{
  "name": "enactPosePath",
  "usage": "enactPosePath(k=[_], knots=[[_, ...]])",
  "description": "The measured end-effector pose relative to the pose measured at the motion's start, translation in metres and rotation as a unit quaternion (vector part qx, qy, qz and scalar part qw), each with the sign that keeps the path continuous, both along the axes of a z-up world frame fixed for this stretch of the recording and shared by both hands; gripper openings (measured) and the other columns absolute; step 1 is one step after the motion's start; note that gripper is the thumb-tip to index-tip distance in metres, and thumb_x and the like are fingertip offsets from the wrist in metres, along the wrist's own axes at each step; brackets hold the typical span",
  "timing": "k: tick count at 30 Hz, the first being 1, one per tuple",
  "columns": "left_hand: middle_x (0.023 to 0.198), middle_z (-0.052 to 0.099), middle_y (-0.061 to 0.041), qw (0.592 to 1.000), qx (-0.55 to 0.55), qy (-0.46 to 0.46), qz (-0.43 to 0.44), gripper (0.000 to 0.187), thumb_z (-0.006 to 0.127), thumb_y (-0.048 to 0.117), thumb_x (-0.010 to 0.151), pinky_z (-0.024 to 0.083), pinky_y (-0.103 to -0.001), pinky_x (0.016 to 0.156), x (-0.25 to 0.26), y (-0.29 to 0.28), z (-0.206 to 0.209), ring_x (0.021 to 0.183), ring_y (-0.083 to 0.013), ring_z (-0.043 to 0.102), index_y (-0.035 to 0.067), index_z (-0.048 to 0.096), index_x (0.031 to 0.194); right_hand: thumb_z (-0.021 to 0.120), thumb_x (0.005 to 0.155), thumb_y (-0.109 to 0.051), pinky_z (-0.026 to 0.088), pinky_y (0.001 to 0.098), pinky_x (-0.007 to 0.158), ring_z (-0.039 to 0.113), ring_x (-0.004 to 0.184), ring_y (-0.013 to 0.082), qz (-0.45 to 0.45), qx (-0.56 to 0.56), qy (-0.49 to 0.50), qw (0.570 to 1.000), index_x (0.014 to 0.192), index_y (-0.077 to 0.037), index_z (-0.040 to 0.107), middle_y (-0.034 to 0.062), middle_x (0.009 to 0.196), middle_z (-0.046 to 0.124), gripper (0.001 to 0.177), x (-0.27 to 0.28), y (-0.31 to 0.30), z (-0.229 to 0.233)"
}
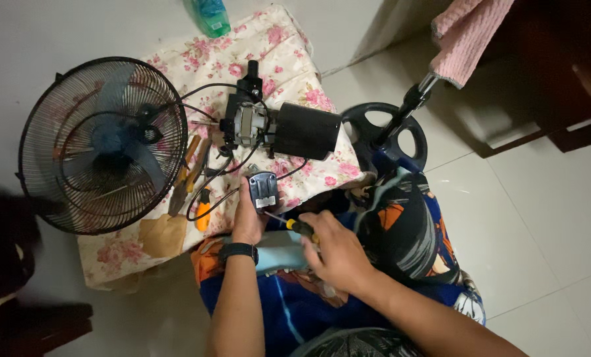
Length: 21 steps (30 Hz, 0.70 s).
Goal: The person uses a screwdriver to remove screws from a small black plastic fan component, then wipes the exposed interior with a pink cloth. The fan blade and motor assembly remain on the table.
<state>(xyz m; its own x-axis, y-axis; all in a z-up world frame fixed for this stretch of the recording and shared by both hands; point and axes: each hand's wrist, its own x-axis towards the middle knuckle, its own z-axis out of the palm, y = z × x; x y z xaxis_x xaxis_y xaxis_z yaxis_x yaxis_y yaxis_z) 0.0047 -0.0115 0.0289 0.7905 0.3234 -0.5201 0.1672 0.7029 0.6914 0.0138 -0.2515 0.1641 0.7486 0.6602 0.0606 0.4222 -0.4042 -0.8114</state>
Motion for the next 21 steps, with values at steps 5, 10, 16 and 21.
enactPosePath(k=[5,10,16,21], knots=[[0.106,0.074,-0.011,1.000,0.027,0.007,-0.005,0.071,0.038,0.064,0.101,0.062,-0.041,0.083,-0.0032,0.0004,0.0023,0.094,-0.0255,0.073,0.003,0.061,0.129,0.064,0.096,-0.028,0.054,0.0462,0.076,0.068,0.088,0.0384,0.001,-0.037,0.020,0.999,0.134,-0.003,0.054,0.0191,0.096,0.066,0.047,0.0001,0.0020,-0.0011],[0.107,0.074,-0.011,0.999,0.042,0.026,-0.005,0.071,0.035,0.064,0.103,0.060,-0.039,0.082,-0.0025,-0.0016,0.0052,0.094,-0.0240,0.073,0.005,0.063,0.130,0.062,0.097,-0.020,0.055,0.0462,0.073,0.068,0.088,0.0394,-0.007,0.031,-0.053,0.998,0.127,-0.001,0.058,0.0216,0.105,0.066,0.036,-0.0033,0.0018,-0.0012],[0.108,0.073,-0.012,1.000,0.029,0.011,-0.001,0.071,0.032,0.062,0.103,0.060,-0.041,0.083,-0.0039,-0.0045,0.0030,0.098,-0.0257,0.074,0.004,0.063,0.128,0.063,0.100,-0.025,0.056,0.0467,0.077,0.071,0.092,0.0387,0.010,0.010,-0.042,0.999,0.129,-0.003,0.057,0.0190,0.105,0.070,0.037,0.0005,-0.0035,-0.0057],[0.109,0.073,-0.012,0.999,0.036,0.017,0.002,0.071,0.030,0.062,0.103,0.061,-0.042,0.085,-0.0038,-0.0023,0.0042,0.100,-0.0270,0.074,0.004,0.061,0.129,0.062,0.086,-0.022,0.055,0.0468,0.076,0.068,0.091,0.0415,0.035,0.015,-0.098,0.994,0.133,-0.006,0.056,0.0244,0.103,0.067,0.050,0.0011,-0.0027,-0.0044]])
